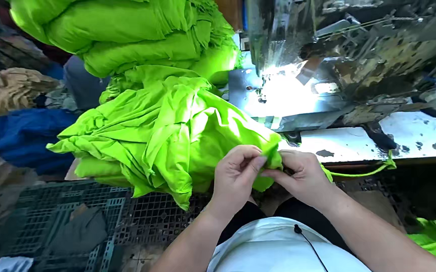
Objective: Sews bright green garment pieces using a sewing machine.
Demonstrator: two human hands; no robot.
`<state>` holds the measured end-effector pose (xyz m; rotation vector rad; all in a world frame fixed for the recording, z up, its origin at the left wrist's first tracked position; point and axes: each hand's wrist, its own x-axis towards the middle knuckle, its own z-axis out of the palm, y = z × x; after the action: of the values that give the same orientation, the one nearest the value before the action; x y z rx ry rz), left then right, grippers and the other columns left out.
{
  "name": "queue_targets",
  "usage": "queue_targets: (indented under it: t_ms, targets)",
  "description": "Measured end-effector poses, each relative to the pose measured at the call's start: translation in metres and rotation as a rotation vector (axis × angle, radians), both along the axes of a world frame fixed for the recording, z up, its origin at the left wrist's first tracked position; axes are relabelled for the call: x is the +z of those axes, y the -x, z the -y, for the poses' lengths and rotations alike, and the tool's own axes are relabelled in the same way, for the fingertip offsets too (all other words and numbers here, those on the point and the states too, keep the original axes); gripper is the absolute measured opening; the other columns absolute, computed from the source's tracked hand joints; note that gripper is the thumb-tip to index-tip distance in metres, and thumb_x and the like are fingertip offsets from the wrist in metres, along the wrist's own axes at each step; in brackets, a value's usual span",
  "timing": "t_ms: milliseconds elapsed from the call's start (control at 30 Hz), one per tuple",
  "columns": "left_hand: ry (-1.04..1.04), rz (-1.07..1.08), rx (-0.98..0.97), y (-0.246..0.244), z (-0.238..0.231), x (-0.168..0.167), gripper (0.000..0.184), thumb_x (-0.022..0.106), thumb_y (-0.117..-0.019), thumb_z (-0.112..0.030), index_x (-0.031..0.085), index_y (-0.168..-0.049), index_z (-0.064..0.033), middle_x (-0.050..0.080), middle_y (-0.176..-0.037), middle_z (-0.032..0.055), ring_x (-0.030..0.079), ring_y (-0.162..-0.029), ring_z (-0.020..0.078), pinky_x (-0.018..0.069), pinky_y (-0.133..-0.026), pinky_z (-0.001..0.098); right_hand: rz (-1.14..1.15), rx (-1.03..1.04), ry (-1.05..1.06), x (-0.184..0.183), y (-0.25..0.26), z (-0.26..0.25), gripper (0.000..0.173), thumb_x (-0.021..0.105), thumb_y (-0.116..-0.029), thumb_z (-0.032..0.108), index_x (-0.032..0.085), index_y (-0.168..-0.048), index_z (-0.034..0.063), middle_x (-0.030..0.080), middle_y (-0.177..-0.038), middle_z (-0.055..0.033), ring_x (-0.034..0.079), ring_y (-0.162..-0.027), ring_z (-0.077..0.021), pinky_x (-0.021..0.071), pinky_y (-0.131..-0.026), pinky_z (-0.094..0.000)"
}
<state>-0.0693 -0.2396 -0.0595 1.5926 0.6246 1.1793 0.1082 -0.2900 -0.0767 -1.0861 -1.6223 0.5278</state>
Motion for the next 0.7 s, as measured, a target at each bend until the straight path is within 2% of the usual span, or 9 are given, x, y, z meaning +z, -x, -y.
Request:
queue_targets:
  t_ms: [67,133,200,267,333,400,467,567,700]
  targets:
    - [0.299,0.146,-0.010,0.016,-0.008,0.010,0.013,0.057,-0.1023,-0.005,0.070,-0.103,-0.0072,0.073,-0.094,0.0029,0.071,-0.085,0.0105,0.0611,-0.082,0.0311,-0.253,0.063,0.210,0.011,-0.002,0.001,0.007,0.070,-0.0945,0.010,0.074,-0.096,0.0043,0.071,-0.077,0.0059,0.062,-0.061,0.0041,0.0533,-0.055,-0.0125]
    - [0.421,0.218,-0.012,0.034,-0.015,0.020,0.018,0.051,-0.1042,-0.007,0.068,-0.107,-0.0122,0.073,-0.091,0.0033,0.071,-0.082,0.0103,0.0616,-0.079,0.0306,-0.500,0.142,0.456,0.021,-0.012,0.000,0.008,0.067,-0.0940,0.006,0.074,-0.095,0.0106,0.068,-0.066,0.0075,0.058,-0.049,0.0020,0.0490,-0.046,-0.0144]
    - [0.337,0.190,-0.028,0.054,-0.018,0.025,0.019,0.052,-0.1027,-0.008,0.068,-0.111,-0.0142,0.073,-0.091,0.0026,0.071,-0.081,0.0084,0.0614,-0.076,0.0283,-0.629,0.270,0.582,0.025,-0.022,-0.002,0.011,0.065,-0.0986,0.014,0.073,-0.091,0.0157,0.062,-0.061,0.0087,0.051,-0.045,0.0034,0.0434,-0.042,-0.0130]
    - [0.143,0.101,-0.098,0.073,-0.019,0.028,0.016,0.062,-0.1004,-0.014,0.074,-0.111,-0.0154,0.074,-0.097,-0.0020,0.070,-0.086,0.0039,0.0597,-0.079,0.0230,-0.611,0.374,0.586,0.026,-0.027,-0.006,0.019,0.061,-0.1029,0.022,0.069,-0.086,0.0187,0.060,-0.063,0.0105,0.048,-0.047,0.0055,0.0407,-0.043,-0.0109]
    - [-0.162,-0.099,-0.076,0.084,-0.016,0.028,0.017,0.067,-0.1006,-0.026,0.076,-0.113,-0.0201,0.067,-0.096,-0.0106,0.061,-0.088,-0.0036,0.0521,-0.078,0.0138,-0.531,0.401,0.483,0.025,-0.027,-0.007,0.020,0.058,-0.1050,0.021,0.069,-0.089,0.0159,0.061,-0.068,0.0107,0.051,-0.053,0.0058,0.0422,-0.048,-0.0100]
    - [-0.500,-0.289,0.135,0.086,-0.008,0.026,0.018,0.070,-0.0996,-0.027,0.075,-0.115,-0.0196,0.058,-0.089,-0.0055,0.056,-0.082,-0.0026,0.0469,-0.074,0.0102,-0.494,0.367,0.339,0.025,-0.020,-0.007,0.016,0.059,-0.1046,0.017,0.071,-0.095,0.0139,0.064,-0.072,0.0117,0.053,-0.057,0.0070,0.0442,-0.051,-0.0095]
    - [-0.779,-0.408,0.382,0.088,-0.003,0.021,0.019,0.071,-0.0989,-0.025,0.072,-0.115,-0.0140,0.055,-0.084,0.0029,0.055,-0.077,0.0051,0.0442,-0.071,0.0146,-0.449,0.344,0.187,0.023,-0.015,-0.006,0.013,0.061,-0.1034,0.017,0.073,-0.108,0.0136,0.068,-0.084,0.0127,0.055,-0.065,0.0087,0.0463,-0.056,-0.0086]
    - [-0.943,-0.427,0.536,0.091,-0.002,0.013,0.019,0.066,-0.0999,-0.017,0.069,-0.116,-0.0092,0.053,-0.082,0.0055,0.053,-0.075,0.0101,0.0438,-0.070,0.0178,-0.287,0.323,-0.029,0.022,-0.012,-0.007,0.022,0.069,-0.0995,0.021,0.073,-0.121,0.0148,0.069,-0.100,0.0094,0.061,-0.087,0.0067,0.0522,-0.075,-0.0096]
    - [-1.001,-0.377,0.522,0.095,-0.002,0.008,0.015,0.065,-0.0995,-0.013,0.069,-0.113,-0.0084,0.051,-0.081,0.0052,0.053,-0.072,0.0114,0.0457,-0.068,0.0194,0.100,0.080,-0.279,0.020,-0.009,-0.005,0.022,0.070,-0.0996,0.022,0.073,-0.121,0.0172,0.052,-0.084,-0.0015,0.050,-0.077,0.0005,0.0414,-0.070,-0.0091]
